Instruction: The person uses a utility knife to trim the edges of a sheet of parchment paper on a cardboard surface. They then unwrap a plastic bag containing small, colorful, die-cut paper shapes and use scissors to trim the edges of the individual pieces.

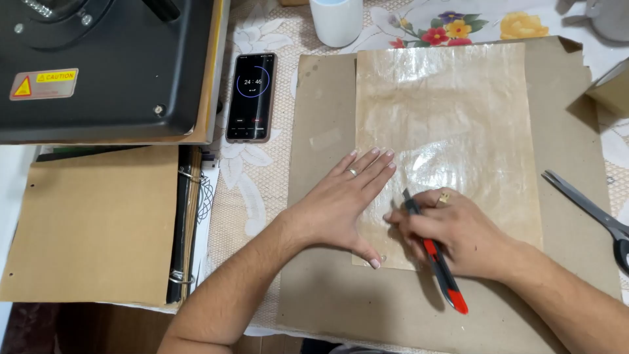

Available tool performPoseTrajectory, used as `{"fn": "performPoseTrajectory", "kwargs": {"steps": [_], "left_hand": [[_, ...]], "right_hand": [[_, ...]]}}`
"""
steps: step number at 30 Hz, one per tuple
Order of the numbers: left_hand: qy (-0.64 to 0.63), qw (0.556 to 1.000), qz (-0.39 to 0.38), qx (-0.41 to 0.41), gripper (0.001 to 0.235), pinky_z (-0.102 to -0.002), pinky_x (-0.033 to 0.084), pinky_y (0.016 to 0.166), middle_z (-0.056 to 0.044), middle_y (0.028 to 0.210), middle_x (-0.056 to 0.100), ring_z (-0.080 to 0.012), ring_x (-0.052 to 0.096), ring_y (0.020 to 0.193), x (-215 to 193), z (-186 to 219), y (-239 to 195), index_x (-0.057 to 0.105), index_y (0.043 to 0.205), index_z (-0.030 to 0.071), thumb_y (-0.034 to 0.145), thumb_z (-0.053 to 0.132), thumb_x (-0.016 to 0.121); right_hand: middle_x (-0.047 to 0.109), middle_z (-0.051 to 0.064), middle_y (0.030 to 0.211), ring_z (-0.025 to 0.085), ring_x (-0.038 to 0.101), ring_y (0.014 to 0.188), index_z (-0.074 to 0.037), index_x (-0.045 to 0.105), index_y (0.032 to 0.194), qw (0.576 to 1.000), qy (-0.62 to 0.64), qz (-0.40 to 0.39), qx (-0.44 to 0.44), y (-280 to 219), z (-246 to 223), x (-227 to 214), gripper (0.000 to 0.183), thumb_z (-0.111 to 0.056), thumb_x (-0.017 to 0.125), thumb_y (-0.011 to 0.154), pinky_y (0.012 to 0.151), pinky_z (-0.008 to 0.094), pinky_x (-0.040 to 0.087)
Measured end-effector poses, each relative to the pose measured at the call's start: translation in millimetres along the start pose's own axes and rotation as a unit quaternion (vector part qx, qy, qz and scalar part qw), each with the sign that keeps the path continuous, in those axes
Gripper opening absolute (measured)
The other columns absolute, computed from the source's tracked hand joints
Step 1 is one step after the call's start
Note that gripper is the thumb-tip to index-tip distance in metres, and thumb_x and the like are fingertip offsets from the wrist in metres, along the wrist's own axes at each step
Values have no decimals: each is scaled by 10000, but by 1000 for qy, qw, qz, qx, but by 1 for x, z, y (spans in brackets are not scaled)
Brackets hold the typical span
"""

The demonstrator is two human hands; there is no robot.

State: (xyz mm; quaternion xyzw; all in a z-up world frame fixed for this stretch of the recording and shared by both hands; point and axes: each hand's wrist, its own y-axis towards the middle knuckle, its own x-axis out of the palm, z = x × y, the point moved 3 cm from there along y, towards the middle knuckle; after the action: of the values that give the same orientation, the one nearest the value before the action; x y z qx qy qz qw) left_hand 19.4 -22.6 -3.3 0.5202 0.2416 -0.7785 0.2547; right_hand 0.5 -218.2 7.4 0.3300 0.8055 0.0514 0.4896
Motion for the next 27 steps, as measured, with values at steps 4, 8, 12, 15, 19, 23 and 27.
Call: {"fn": "performPoseTrajectory", "kwargs": {"steps": [4,8,12,15,19,23,27], "left_hand": [[6,1000,21,5,1534,-505,22,1243,-218,1657,120,-369,81,1545,4,-4,-1,172,1561,-22,481,926,709],[1,1000,21,4,1553,-495,2,1246,-198,1663,122,-348,71,1549,5,-3,0,161,1567,-6,461,913,748],[8,1000,-3,4,1553,-498,-40,1234,-203,1667,57,-349,12,1548,5,-4,0,111,1572,-11,501,920,744],[-11,1000,12,9,1541,-508,-2,1240,-205,1664,97,-353,44,1550,1,-2,-2,160,1563,-19,482,874,800],[-19,1000,3,11,1526,-516,2,1234,-212,1664,84,-363,37,1548,1,-2,-1,144,1565,-19,502,865,791],[-2,1000,-11,14,1606,-508,-25,1234,-212,1667,53,-360,15,1548,7,-5,-1,98,1576,-4,456,903,805],[1,1000,10,27,1623,-523,-4,1242,-212,1670,72,-367,42,1554,10,-9,-1,107,1578,-6,431,920,787]], "right_hand": [[815,-28,1008,210,725,869,-196,578,832,997,50,-48,-27,-1,-7,3,85,-199,591,916,815,383,502],[784,-22,1114,249,672,978,-167,658,990,993,73,-79,-53,-4,-10,5,103,-170,561,955,863,399,485],[789,-45,966,295,616,1136,-217,645,1168,992,-54,-114,-31,-16,11,10,245,-217,562,938,873,473,437],[711,-70,671,229,660,1016,-239,641,1223,980,-192,-43,34,-5,22,-3,300,-345,593,947,711,377,376],[683,-109,709,235,641,1031,-245,648,1249,972,-227,-23,55,-10,30,-2,321,-276,617,931,781,365,423],[785,-52,917,236,682,961,-198,665,1035,996,-81,-38,-29,-2,0,2,130,-243,575,953,802,376,455],[768,-6,1141,263,650,1049,-164,653,1162,990,23,-110,-85,-10,-15,14,232,-187,521,972,811,396,430]]}}
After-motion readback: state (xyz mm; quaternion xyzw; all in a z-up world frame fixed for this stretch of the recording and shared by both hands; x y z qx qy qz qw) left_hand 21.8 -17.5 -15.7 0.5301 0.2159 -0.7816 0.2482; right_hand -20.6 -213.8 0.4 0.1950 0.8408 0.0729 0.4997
